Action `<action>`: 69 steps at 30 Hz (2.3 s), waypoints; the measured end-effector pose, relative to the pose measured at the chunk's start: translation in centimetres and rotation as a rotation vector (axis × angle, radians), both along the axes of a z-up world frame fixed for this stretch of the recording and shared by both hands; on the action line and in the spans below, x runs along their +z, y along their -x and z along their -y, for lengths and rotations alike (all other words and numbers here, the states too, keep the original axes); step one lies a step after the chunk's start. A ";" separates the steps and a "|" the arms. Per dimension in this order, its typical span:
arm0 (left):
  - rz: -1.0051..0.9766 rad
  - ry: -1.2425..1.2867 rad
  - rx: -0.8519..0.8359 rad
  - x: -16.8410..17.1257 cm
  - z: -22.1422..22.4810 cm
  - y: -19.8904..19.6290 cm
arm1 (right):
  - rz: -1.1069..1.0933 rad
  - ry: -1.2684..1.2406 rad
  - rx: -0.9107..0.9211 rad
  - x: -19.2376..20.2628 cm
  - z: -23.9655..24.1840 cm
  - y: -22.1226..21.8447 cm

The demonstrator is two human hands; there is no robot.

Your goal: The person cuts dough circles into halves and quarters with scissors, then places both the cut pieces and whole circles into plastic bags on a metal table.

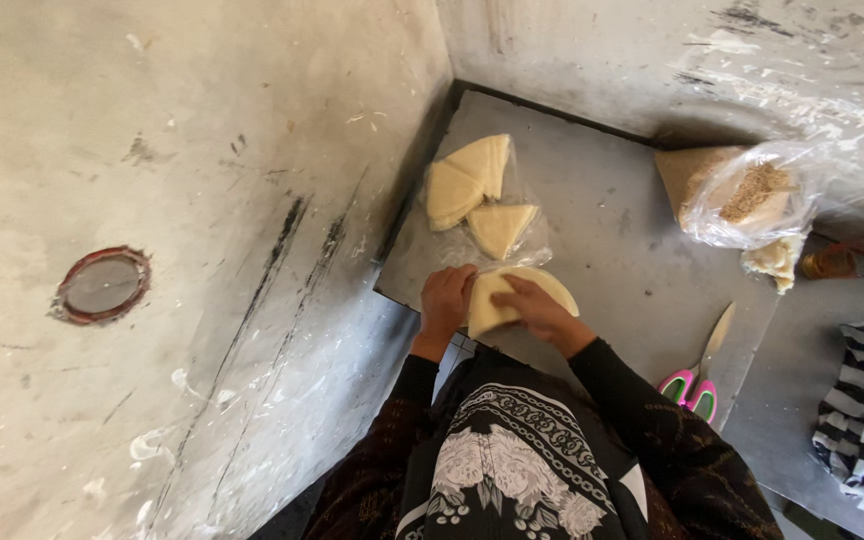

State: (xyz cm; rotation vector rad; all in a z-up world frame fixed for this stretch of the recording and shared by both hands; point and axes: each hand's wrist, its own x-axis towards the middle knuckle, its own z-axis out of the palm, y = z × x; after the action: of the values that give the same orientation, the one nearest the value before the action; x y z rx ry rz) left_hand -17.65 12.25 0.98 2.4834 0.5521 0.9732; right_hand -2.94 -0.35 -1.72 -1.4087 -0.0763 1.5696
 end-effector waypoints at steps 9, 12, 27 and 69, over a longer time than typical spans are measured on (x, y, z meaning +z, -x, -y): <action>0.021 0.056 -0.007 3.1 1.0 0.5 | -0.014 -0.295 -0.427 -2.0 -4.6 -0.5; 0.110 0.083 -0.062 3.8 1.7 0.4 | -0.019 -0.342 -0.424 -4.1 -5.4 0.0; 0.135 0.206 0.059 4.1 3.8 0.7 | 0.558 -0.172 -0.411 -2.9 -5.8 -2.3; 0.563 1.843 -0.094 -4.2 7.9 -2.6 | 2.048 -0.541 0.128 7.0 2.0 2.1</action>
State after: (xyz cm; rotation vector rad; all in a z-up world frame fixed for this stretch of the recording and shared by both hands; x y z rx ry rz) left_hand -15.03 4.35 -3.20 0.5610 0.6296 0.5189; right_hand -5.02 -2.38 5.31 -1.8944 -1.5991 -0.4090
